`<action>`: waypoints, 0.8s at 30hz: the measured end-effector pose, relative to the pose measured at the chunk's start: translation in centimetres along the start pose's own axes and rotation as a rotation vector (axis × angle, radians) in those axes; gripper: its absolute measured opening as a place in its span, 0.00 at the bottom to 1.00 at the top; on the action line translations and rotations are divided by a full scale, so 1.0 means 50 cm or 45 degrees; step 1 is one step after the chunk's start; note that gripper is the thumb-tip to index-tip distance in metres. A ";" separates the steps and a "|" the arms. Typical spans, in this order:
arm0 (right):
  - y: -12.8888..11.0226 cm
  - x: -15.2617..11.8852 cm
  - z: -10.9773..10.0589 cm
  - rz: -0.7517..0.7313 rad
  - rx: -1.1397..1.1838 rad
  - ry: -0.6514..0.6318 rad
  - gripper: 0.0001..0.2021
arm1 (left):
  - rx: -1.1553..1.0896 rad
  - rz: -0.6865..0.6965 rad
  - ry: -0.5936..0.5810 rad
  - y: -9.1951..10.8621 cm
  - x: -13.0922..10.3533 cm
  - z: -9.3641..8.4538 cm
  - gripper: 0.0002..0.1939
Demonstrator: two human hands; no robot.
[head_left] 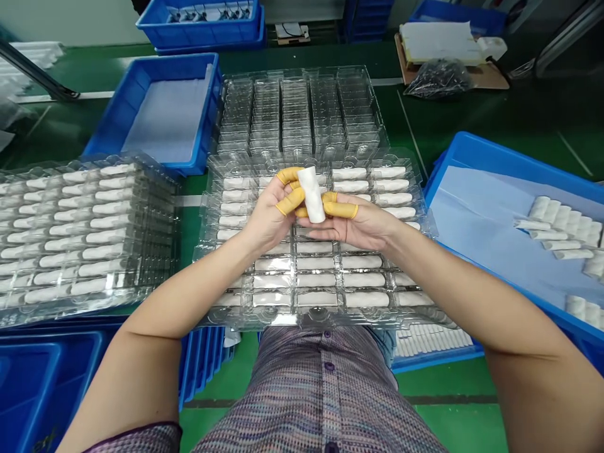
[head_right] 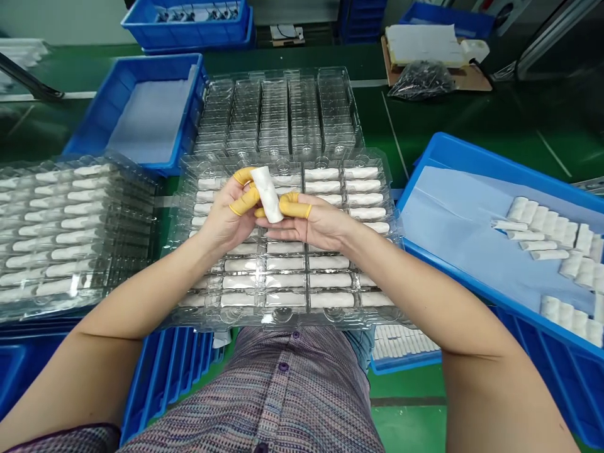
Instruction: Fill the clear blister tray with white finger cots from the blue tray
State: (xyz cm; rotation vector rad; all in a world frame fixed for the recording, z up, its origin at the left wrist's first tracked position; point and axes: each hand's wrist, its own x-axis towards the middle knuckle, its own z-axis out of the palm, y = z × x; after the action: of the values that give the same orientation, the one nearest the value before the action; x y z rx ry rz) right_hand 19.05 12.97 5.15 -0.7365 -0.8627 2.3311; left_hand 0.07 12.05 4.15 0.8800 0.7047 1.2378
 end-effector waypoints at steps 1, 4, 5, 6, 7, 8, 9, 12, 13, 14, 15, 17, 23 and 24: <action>0.000 0.000 0.000 0.002 0.016 -0.002 0.07 | -0.011 -0.007 0.001 0.001 0.000 0.000 0.26; 0.001 -0.002 0.000 -0.003 0.009 0.023 0.09 | -0.011 -0.035 0.015 0.002 0.000 -0.001 0.25; 0.003 -0.003 -0.001 -0.017 -0.012 0.035 0.10 | -0.006 -0.036 0.016 0.002 -0.001 0.000 0.24; 0.005 -0.003 -0.001 -0.049 -0.040 0.052 0.10 | 0.000 -0.029 0.014 0.000 -0.001 0.000 0.23; 0.008 -0.003 -0.001 -0.101 -0.079 0.077 0.10 | 0.005 -0.014 0.008 -0.002 -0.002 0.001 0.23; 0.013 -0.002 -0.001 -0.177 -0.133 0.116 0.11 | 0.012 0.007 -0.001 -0.005 -0.002 0.000 0.23; 0.017 -0.001 0.000 -0.280 -0.205 0.171 0.13 | 0.022 0.030 -0.009 -0.008 -0.003 0.000 0.23; 0.031 0.002 0.006 -0.603 -0.482 0.382 0.17 | 0.061 0.073 -0.008 -0.017 -0.004 -0.004 0.27; 0.035 0.003 0.009 -0.663 -0.558 0.441 0.18 | 0.069 0.076 -0.002 -0.019 -0.004 -0.006 0.27; 0.037 0.004 0.011 -0.689 -0.613 0.483 0.18 | 0.071 0.078 0.000 -0.020 -0.004 -0.008 0.27; 0.039 0.005 0.013 -0.688 -0.647 0.513 0.18 | 0.069 0.081 -0.002 -0.021 -0.005 -0.009 0.27; 0.042 0.006 0.016 -0.664 -0.663 0.552 0.17 | 0.064 0.092 -0.013 -0.021 -0.008 -0.010 0.28; 0.041 -0.004 0.023 -0.584 -0.583 0.456 0.16 | 0.088 0.148 0.044 -0.015 -0.008 -0.007 0.25; 0.040 -0.007 0.025 -0.551 -0.538 0.408 0.16 | 0.075 0.121 0.069 -0.012 -0.006 -0.008 0.24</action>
State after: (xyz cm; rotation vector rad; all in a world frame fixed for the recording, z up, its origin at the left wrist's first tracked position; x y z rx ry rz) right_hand 17.91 10.96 4.66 -0.9515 -1.2372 1.6157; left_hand -0.01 11.78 3.42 0.9400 0.7530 1.3353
